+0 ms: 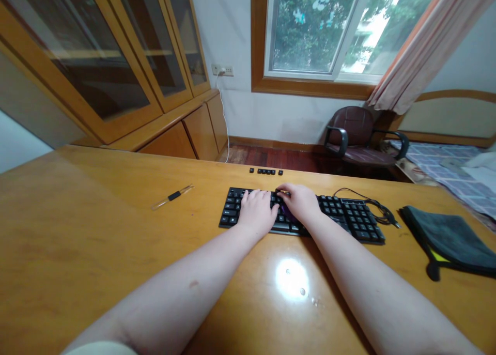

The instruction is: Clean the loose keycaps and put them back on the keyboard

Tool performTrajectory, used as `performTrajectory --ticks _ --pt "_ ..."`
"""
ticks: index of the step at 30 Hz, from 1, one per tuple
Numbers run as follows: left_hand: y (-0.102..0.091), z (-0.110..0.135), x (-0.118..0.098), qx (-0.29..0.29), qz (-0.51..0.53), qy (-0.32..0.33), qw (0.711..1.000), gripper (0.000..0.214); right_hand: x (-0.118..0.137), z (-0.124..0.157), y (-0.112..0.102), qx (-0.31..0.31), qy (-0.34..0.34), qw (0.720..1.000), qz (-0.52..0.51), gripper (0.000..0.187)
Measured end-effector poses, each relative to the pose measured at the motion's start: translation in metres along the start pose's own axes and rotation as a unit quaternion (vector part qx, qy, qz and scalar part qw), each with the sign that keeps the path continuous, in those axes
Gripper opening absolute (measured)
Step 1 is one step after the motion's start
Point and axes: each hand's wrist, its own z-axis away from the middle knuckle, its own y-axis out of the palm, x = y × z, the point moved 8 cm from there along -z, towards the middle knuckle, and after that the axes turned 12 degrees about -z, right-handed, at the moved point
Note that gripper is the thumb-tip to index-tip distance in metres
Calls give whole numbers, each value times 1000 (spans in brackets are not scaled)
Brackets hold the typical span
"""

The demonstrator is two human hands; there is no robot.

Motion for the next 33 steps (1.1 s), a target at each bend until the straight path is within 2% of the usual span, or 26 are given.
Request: performTrajectory --ticks 11,20,33 --pt "3 2 -2 7 -10 -6 1000 34 0 -2 7 11 5 1000 27 21" --pt "3 2 -2 10 -11 -2 1000 35 2 0 7 7 -19 999 -25 20" --pt "3 2 -2 31 -25 -6 999 36 -3 -2 11 20 -2 1000 -13 22"
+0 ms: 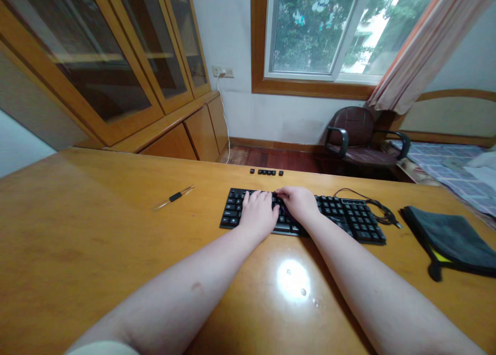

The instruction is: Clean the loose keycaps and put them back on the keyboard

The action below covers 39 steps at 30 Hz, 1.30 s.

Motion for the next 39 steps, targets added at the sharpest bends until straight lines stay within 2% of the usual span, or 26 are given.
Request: performTrajectory --ticks 8,19,25,30,33,36,39 --pt "-1 1 -1 10 -5 5 1000 40 10 3 -8 -17 -32 999 -22 28" --pt "1 -1 1 -3 -2 12 1000 34 9 4 -2 1 -35 999 7 28" --pt "1 0 2 -4 9 -3 1000 37 13 8 -7 -49 -52 997 -18 26" --pt "1 0 2 0 8 -4 1000 38 3 10 -23 -108 -21 992 -54 26" --pt "1 0 1 -1 7 -1 1000 37 -14 3 -36 -119 51 991 -31 29" --pt "2 0 1 -5 8 0 1000 38 -27 -15 -38 -77 103 992 14 34" --pt "3 0 2 0 12 -2 1000 38 -27 -41 -30 -23 99 993 66 36"
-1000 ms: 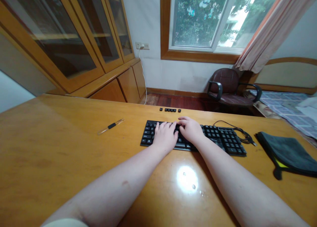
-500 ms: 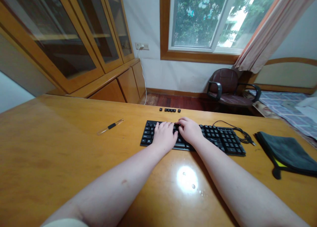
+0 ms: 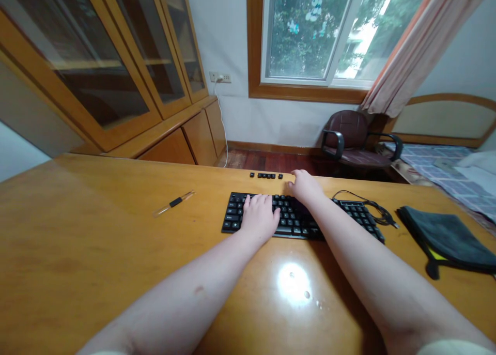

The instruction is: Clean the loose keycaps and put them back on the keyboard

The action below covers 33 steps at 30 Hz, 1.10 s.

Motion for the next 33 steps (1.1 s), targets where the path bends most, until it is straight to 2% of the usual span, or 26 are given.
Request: performTrajectory --ticks 4,7,11,14,16,18,20,24,28,33 --pt "0 0 1 8 0 -5 1000 39 12 -28 22 53 -22 998 38 36" --pt "-2 0 1 7 1 0 1000 38 15 -41 35 68 -31 996 38 28" --pt "-5 1 1 -1 7 -1 1000 37 11 -44 35 59 -29 997 38 21" --pt "-7 1 0 -2 15 0 1000 37 9 -31 21 41 -23 998 35 21" --pt "-8 0 0 -3 28 -5 1000 36 13 -13 6 14 -33 999 12 24" --pt "-11 0 3 -13 45 -19 999 36 25 12 -14 -44 -96 990 -97 24" --pt "-15 0 5 -33 62 -29 997 39 33 38 -22 -43 -138 973 -180 23" --pt "-23 -1 1 -55 94 -2 994 33 31 66 -21 -30 -142 959 -245 27" --pt "-26 -1 -2 -59 111 15 992 24 27 66 -10 7 -145 944 -295 29" --pt "-20 -3 0 -49 118 13 992 24 25 63 -4 10 -141 941 -309 27"
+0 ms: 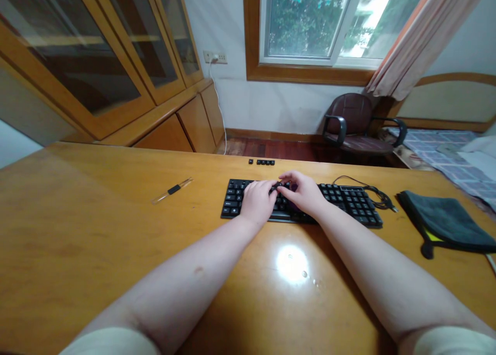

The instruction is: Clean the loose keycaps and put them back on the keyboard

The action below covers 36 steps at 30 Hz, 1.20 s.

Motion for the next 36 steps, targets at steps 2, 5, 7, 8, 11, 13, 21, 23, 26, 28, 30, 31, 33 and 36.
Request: performTrajectory --ticks 2,5,7,8,11,13,21,23,26,28,30,31,33,36 --pt "1 0 2 1 6 -6 1000 23 0 1 2 0 2 1000 2 28" --pt "1 -1 3 2 18 -7 1000 22 2 2 3 -3 0 1000 -3 25" --pt "1 -2 4 4 31 -7 999 22 4 2 2 -9 3 1000 -1 22" --pt "0 -2 4 3 38 -7 999 22 4 2 1 -11 5 1000 1 21" --pt "-2 -2 6 -8 62 -13 998 21 5 2 -1 -13 1 1000 -4 19" --pt "-4 -2 8 -22 86 -20 996 19 4 1 -4 -28 -12 999 -25 17" --pt "-16 -1 12 -96 209 -36 973 15 3 -3 -28 -147 -51 986 -56 28" --pt "-18 -1 14 -109 230 -41 966 15 5 -4 -28 -145 -48 985 -81 24" --pt "-17 -1 17 -117 255 -54 958 16 4 -3 -31 -156 -27 984 -82 16" --pt "-16 -1 19 -117 266 -63 955 16 -2 -3 -32 -168 1 980 -106 17" --pt "-14 -2 19 -110 273 -64 953 16 -11 -4 -28 -157 37 969 -185 23" --pt "-13 -2 18 -102 277 -61 954 16 -14 -4 -24 -146 53 960 -234 27" --pt "-11 -3 17 -89 281 -55 954 16 -20 -5 -16 -123 78 937 -319 30" --pt "-9 -3 18 -83 283 -63 954 17 -22 -4 -6 -87 99 902 -412 23"
